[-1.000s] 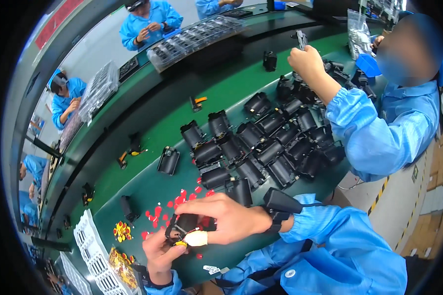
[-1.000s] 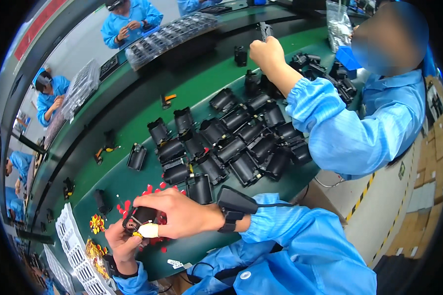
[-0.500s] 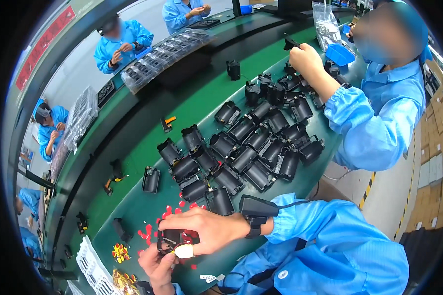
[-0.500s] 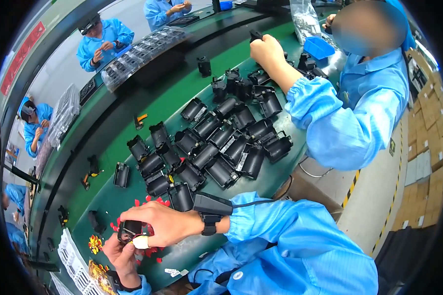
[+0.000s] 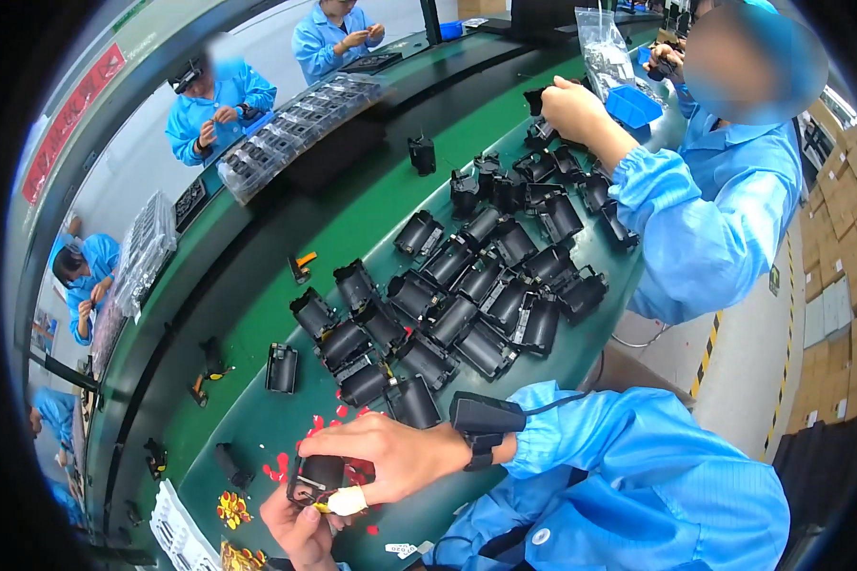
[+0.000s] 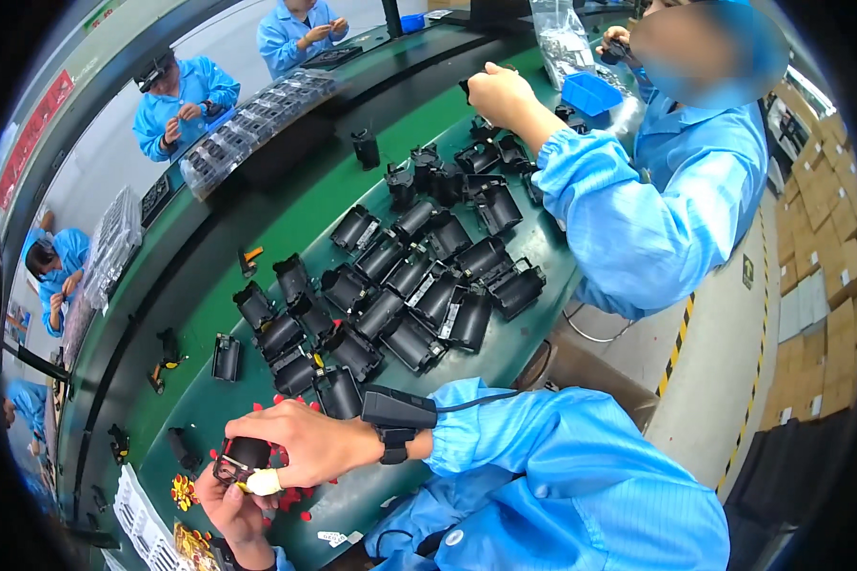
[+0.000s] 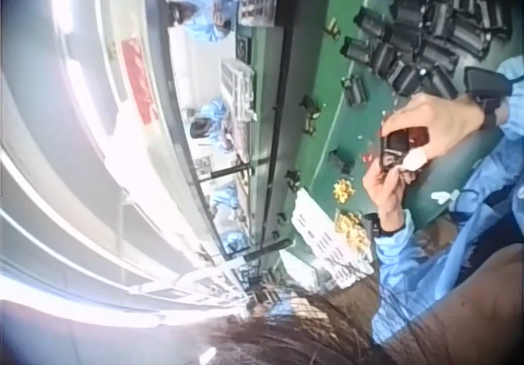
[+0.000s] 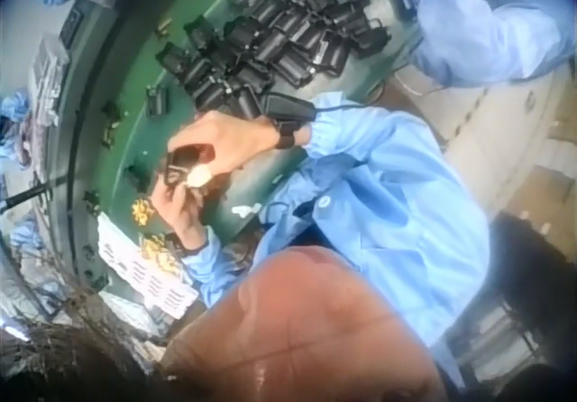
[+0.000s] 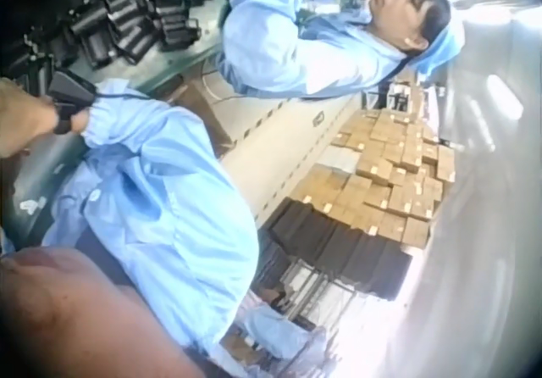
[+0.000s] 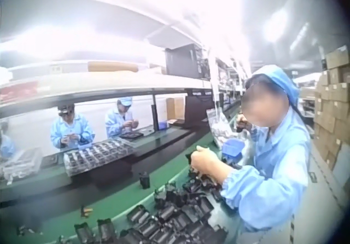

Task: Assembling small plastic and rubber components at a factory assembly line workbench.

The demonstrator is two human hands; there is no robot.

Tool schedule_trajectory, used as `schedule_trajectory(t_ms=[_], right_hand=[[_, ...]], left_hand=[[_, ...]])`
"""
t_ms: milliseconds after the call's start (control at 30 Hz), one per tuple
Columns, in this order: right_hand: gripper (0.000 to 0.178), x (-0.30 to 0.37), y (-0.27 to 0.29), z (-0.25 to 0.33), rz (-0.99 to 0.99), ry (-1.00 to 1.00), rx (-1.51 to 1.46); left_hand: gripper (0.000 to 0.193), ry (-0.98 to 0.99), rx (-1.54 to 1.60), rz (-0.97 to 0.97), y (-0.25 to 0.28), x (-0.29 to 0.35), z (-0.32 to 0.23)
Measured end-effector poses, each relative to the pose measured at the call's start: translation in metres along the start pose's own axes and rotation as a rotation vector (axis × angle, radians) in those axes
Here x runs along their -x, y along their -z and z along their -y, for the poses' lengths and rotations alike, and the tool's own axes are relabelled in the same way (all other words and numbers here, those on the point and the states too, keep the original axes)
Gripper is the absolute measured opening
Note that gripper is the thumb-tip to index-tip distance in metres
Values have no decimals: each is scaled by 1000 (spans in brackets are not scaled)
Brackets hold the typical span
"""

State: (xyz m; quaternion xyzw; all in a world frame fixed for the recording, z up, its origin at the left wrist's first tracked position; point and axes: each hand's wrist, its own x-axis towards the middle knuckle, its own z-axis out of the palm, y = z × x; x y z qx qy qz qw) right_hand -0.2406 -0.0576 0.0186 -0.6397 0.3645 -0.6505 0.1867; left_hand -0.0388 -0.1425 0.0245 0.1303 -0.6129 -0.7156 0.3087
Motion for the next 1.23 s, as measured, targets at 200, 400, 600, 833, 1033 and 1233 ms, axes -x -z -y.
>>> schedule_trajectory(t_ms=[200,400,600,833,1033,1233], right_hand=[[59,0,3,3,34,-1,76],[64,-1,7,5,131,-1,178],[48,-16,21,19,-10,244,393],[24,-32,58,31,-268,336,420],[50,-7,36,11,13,146,268],[83,-5,40,7,110,9,-97]], left_hand=[[31,11,32,-119,-6,-2,-4],[22,5,-66,-164,-12,-5,-10],[14,-43,-66,-177,-2,-13,-11],[6,-35,-37,-314,2,-18,-7],[10,-143,-450,-317,-23,-5,-10],[28,120,-801,170,-53,-47,-76]])
